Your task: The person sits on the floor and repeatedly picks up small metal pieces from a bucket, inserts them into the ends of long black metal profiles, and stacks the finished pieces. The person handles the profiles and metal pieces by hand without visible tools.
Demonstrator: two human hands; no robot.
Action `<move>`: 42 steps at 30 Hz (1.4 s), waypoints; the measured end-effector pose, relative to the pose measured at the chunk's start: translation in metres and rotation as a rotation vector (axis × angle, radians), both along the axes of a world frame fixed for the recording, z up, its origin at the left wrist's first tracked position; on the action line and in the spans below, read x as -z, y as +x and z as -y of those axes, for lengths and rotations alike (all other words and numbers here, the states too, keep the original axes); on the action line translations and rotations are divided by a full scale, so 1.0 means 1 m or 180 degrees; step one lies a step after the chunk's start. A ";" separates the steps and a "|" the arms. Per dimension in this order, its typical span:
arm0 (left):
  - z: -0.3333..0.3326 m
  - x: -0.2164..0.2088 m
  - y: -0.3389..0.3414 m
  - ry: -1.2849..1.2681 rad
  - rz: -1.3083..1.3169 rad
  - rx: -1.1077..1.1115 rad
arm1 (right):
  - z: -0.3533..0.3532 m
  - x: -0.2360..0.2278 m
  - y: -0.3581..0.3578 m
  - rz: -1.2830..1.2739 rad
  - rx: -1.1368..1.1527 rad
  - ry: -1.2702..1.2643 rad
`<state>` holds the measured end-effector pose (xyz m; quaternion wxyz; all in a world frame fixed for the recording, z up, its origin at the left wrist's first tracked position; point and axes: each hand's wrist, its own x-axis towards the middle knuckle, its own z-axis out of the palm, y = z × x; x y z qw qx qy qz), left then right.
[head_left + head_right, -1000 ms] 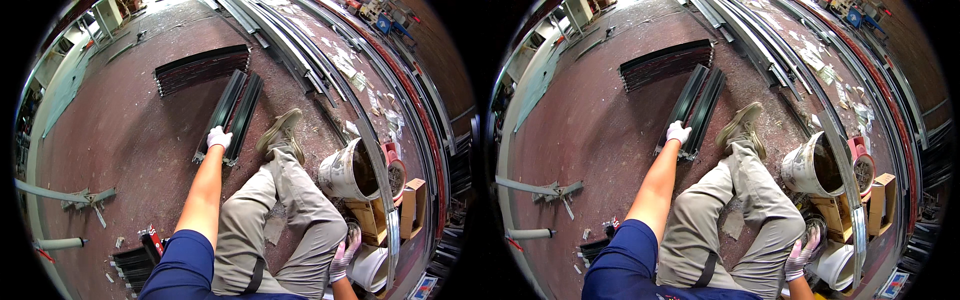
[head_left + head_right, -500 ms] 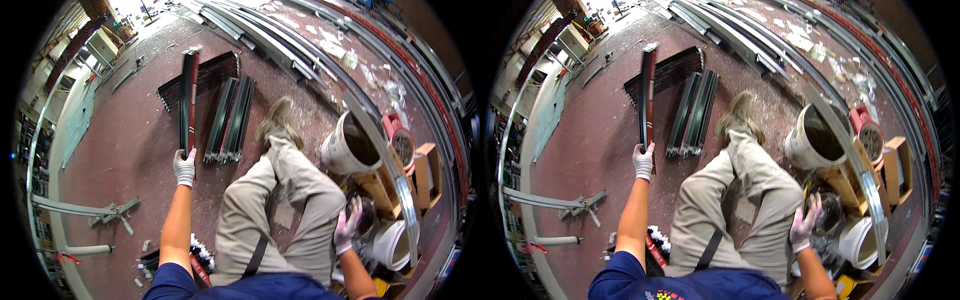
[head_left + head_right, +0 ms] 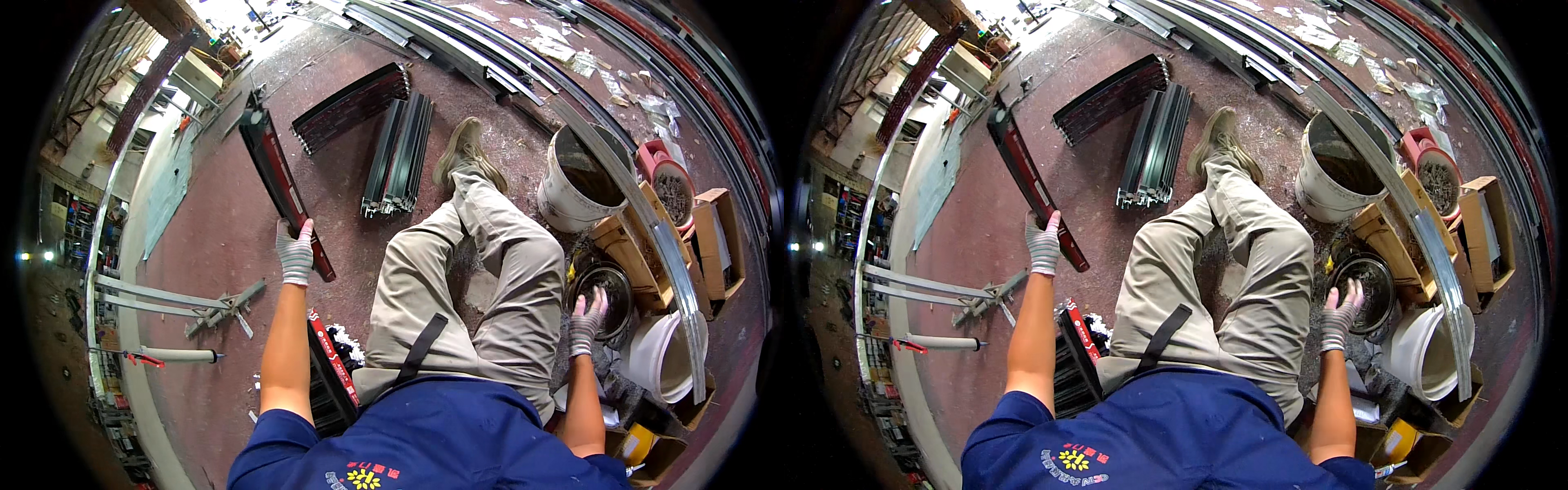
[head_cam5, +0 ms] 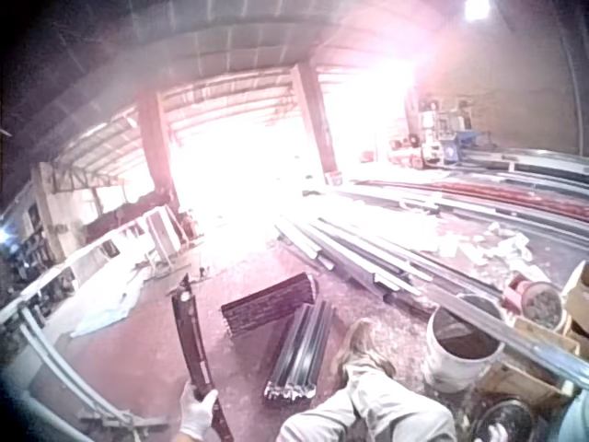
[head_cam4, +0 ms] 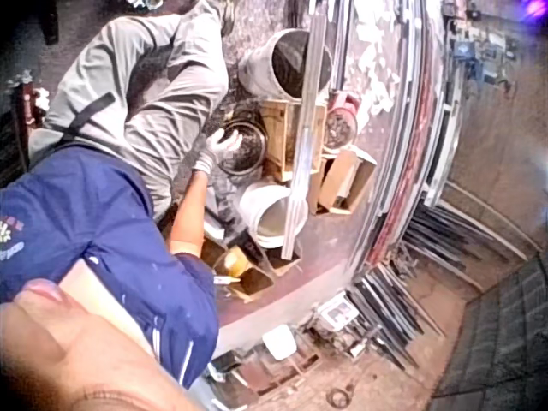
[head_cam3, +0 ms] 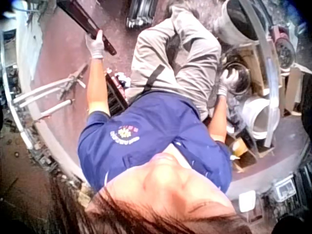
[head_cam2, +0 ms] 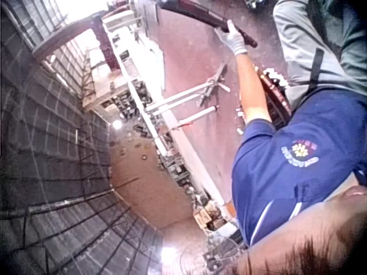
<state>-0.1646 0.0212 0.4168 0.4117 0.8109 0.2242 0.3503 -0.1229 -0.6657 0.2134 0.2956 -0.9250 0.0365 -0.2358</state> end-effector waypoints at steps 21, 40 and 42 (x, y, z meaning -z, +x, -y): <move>0.228 0.004 -0.012 0.2288 -0.1082 0.3248 | 0.087 0.124 0.045 -0.3835 0.0579 -0.0664; 0.258 -0.002 -0.009 0.2408 -0.1278 0.3417 | 0.108 0.148 0.036 -0.2876 0.0754 0.0205; 0.272 -0.015 0.018 0.2490 -0.0879 0.3485 | 0.177 0.193 0.040 -0.1394 0.0562 0.2986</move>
